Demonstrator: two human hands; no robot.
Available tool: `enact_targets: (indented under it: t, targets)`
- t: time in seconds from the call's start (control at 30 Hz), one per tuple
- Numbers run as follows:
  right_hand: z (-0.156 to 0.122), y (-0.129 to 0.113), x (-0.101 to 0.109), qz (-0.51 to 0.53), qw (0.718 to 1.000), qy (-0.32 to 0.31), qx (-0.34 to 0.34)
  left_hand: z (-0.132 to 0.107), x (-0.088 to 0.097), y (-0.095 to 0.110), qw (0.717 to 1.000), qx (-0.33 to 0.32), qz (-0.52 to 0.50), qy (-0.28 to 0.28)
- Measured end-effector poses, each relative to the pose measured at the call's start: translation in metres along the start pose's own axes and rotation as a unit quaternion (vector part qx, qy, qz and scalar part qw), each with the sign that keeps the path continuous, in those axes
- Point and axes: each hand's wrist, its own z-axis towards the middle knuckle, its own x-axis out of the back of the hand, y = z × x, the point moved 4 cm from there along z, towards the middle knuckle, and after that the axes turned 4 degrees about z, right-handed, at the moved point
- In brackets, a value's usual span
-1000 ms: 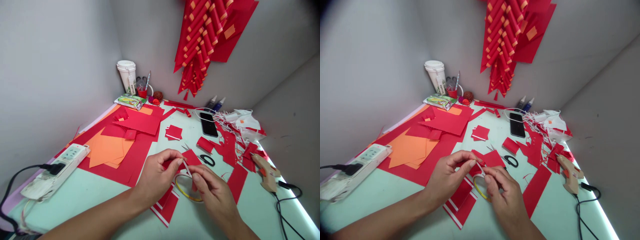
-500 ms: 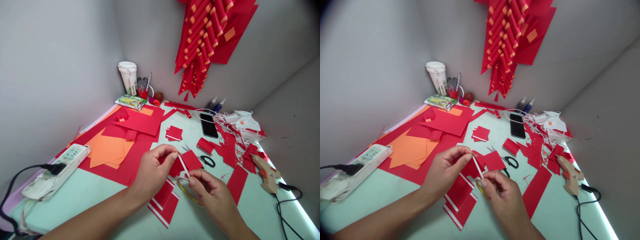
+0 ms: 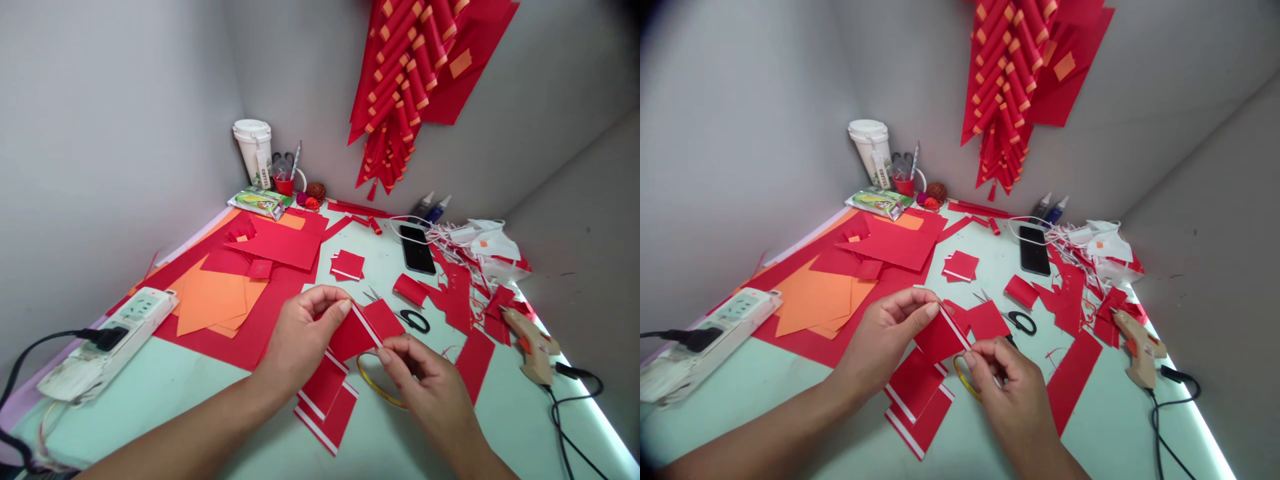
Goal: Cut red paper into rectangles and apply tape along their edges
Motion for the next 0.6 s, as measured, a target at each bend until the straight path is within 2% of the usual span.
enact_targets:
  t: [0.37, 0.47, 0.6]
  targets:
    - [0.001, 0.002, 0.002, -0.028, 0.999, -0.011, 0.044, 0.002, -0.001, -0.008, 0.995, 0.036, -0.088, -0.035]
    - [0.003, 0.002, 0.003, -0.046, 0.996, -0.036, 0.072, 0.002, -0.003, -0.011, 0.989, 0.061, -0.121, -0.052]
    - [0.004, 0.002, 0.006, -0.049, 0.992, -0.043, 0.108, 0.003, -0.004, -0.014, 0.981, 0.11, -0.155, -0.045]
